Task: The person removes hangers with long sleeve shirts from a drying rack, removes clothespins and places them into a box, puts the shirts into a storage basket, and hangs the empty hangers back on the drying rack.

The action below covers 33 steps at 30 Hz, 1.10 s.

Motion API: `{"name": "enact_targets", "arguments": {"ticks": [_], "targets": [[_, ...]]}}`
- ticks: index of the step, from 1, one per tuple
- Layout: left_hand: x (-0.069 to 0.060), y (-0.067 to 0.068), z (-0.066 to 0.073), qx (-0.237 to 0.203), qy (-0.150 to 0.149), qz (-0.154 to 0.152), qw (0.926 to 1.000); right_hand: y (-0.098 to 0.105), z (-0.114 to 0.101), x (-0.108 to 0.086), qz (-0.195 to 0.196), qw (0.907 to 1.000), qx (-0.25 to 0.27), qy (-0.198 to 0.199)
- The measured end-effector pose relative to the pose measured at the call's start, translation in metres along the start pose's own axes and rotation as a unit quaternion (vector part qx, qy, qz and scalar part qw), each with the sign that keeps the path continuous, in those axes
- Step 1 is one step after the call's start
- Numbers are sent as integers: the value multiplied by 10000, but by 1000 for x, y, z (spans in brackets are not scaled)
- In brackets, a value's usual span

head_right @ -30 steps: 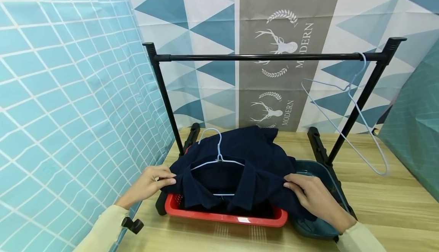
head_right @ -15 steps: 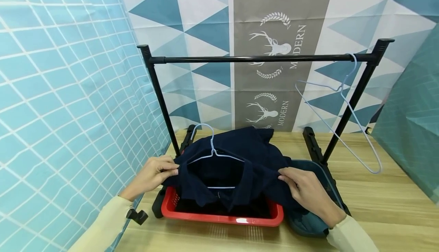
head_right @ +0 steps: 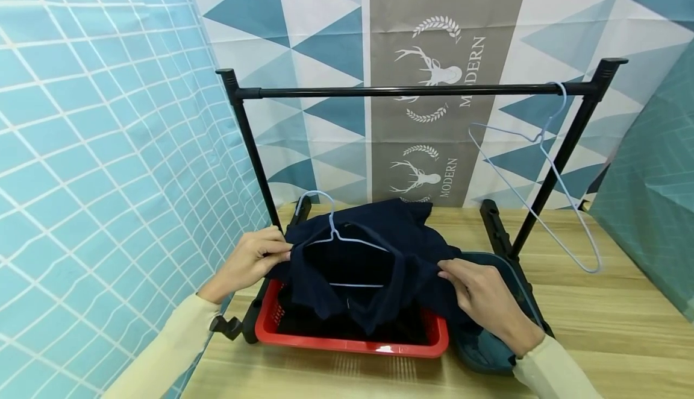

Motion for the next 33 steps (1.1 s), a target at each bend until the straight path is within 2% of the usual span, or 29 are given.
{"name": "enact_targets", "arguments": {"ticks": [6, 10, 16, 23, 29, 33], "targets": [[11, 1, 8, 26, -70, 38, 10000, -1, -3, 6, -125, 9999, -82, -40], [17, -2, 13, -90, -245, 52, 9996, -2, -7, 12, -163, 9998, -83, 63], [23, -8, 18, -117, -439, 248, 9987, -8, -9, 17, -222, 9997, -53, 77], [21, -13, 15, -52, -170, 170, 9997, -15, -9, 16, -333, 9994, -2, 134], [13, -15, 10, -134, -17, 368, 9992, -18, -7, 14, -483, 9988, -26, -79], [9, -16, 6, -248, -11, 554, 9982, -13, -4, 10, -332, 9990, 151, -258]]}}
Point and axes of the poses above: each hand's wrist, its own x-axis towards the middle knuckle, its own y-axis out of the back of the hand, z = x × y, the point moved 3 cm from there along x, towards the middle knuckle, and after that the axes turned 12 degrees about y, right-handed, at the moved point
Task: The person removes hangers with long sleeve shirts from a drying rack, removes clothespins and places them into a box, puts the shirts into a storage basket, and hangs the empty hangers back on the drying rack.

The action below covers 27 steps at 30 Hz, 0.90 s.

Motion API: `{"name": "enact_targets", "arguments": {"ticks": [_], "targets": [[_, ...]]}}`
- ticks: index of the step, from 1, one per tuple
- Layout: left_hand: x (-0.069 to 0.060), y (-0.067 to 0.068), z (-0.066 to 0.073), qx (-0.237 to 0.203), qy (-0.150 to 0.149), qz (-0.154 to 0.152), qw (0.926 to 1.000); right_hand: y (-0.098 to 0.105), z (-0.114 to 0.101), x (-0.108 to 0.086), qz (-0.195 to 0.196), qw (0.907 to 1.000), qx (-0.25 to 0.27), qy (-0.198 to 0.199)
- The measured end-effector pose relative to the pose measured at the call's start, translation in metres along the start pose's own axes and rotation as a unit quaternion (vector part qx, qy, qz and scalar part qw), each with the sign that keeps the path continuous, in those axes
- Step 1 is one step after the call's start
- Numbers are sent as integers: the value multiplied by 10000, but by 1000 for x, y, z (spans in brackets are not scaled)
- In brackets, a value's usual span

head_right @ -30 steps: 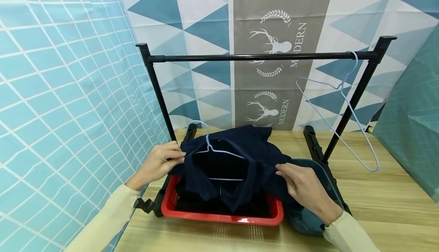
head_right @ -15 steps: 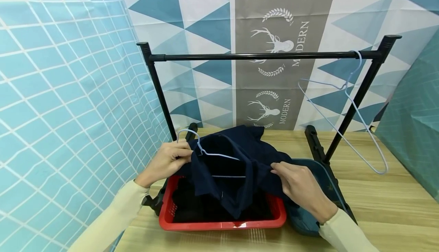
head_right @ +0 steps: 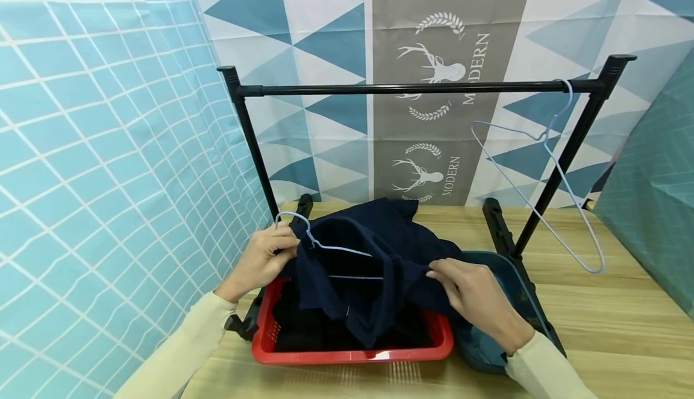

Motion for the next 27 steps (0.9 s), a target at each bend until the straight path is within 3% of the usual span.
{"name": "enact_targets", "arguments": {"ticks": [3, 7, 11, 14, 16, 19, 23, 27], "targets": [[-2, 3, -4, -44, -12, 68, 10000, 5, 6, -4, 206, 9996, 0, -176], [-6, 14, -12, -236, 159, 303, 9991, 12, 18, -14, 477, 9955, -281, -770], [-11, 20, -17, -358, 227, 213, 9989, 12, 26, -17, 270, 9907, -460, -1252], [-12, 17, -18, -316, 264, -75, 9991, 7, 22, -12, 68, 9914, -493, -1213], [-12, 16, -19, -298, 341, -158, 9988, 4, 14, -6, 139, 9931, -445, -1077], [-11, 15, -21, -283, 424, -135, 9986, 0, -1, 5, 236, 9965, -236, -773], [-13, 15, -23, -361, 455, -8, 9983, -8, -14, 19, 58, 9993, 148, -335], [-15, 16, -24, -438, 404, 141, 9981, -12, -15, 23, 157, 9980, 535, -296]]}}
Point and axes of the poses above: each hand's wrist, its own x-axis towards the middle knuckle, its own y-axis out of the back of the hand, z = x × y, the point moved 3 cm from there along x, towards the middle knuckle, and after that the axes turned 12 degrees about y, right-handed, at the moved point
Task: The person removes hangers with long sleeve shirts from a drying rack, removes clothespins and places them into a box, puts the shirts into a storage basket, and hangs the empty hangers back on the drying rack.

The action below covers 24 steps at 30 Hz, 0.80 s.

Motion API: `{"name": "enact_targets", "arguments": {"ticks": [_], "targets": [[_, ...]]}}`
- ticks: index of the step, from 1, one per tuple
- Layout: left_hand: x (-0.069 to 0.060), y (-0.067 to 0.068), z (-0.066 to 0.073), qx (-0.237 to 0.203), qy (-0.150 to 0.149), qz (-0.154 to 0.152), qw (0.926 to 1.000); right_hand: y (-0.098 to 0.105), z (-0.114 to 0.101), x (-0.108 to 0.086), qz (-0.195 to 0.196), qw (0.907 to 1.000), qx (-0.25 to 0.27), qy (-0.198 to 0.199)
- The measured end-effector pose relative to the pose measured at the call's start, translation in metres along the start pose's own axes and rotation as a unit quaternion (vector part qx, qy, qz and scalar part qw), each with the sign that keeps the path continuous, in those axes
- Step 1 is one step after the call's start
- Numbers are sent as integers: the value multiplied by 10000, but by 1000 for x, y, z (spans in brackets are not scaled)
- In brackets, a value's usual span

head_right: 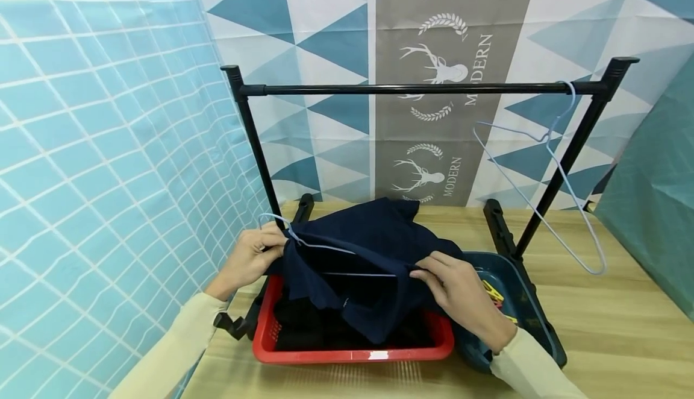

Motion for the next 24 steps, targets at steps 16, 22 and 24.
{"name": "enact_targets", "arguments": {"ticks": [16, 22, 24], "targets": [[-4, 4, 3, -308, 260, 163, 9991, -6, 18, -9, 970, 8086, 4833, -3213], [-6, 2, 3, -591, 402, 192, 9973, -21, 20, -9, 868, 7123, 5892, -3714], [-6, 2, 3, -614, 424, 182, 9970, -22, 21, -10, 761, 7279, 5630, -3840]]}}
Point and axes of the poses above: each hand's wrist, its own x-axis towards the middle knuckle, its own y-axis out of the back of the hand, z = x × y, the point moved 3 cm from there along x, towards the middle knuckle, and after that the axes turned 12 degrees about y, right-handed, at the moved point
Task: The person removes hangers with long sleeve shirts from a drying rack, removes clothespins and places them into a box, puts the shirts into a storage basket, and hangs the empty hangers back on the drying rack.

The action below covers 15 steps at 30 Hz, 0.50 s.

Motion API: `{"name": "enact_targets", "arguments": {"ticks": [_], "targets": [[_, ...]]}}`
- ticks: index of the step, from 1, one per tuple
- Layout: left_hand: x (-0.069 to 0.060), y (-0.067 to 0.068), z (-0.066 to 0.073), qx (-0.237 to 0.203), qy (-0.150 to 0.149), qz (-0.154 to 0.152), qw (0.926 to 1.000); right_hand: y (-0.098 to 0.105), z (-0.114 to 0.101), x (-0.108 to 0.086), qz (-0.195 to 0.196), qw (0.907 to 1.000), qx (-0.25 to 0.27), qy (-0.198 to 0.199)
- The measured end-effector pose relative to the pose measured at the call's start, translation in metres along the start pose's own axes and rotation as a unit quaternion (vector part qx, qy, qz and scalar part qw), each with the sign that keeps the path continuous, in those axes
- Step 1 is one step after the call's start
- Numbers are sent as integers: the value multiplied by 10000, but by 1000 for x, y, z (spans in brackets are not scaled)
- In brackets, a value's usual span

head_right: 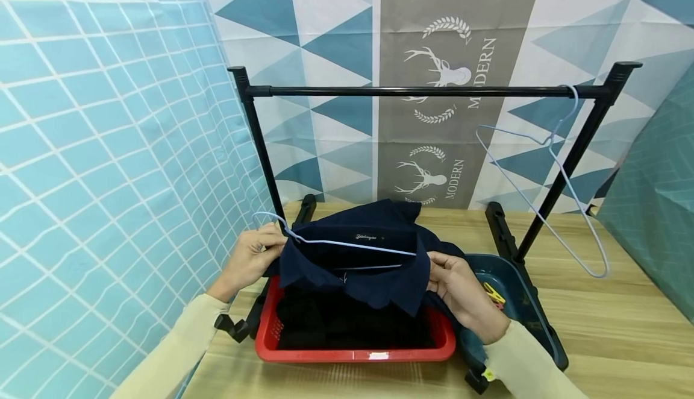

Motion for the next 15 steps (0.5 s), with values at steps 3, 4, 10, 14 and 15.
{"name": "enact_targets", "arguments": {"ticks": [3, 4, 10, 14, 15], "targets": [[0, 0, -1, 41, 0, -1, 10000, 3, -3, -1, 229, 9945, -1023, 2], [0, -1, -2, 62, -2, 8, 10000, 3, -5, -1, 315, 9893, -1426, 24], [2, -2, -2, 284, 68, 154, 9995, 3, -23, -7, 748, 9464, -3085, 595], [2, -6, -1, 426, 79, 114, 9990, -6, -31, -12, 616, 9181, -3764, 1075], [1, -6, -1, 439, 78, 96, 9990, -9, -32, -12, 552, 9077, -3993, 1166]]}}
Point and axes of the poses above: each hand's wrist, its own x-axis towards the middle knuckle, its own y-axis out of the back of the hand, z = x × y, the point moved 3 cm from there along x, towards the middle knuckle, and after that the axes turned 12 degrees about y, right-handed, at the moved point
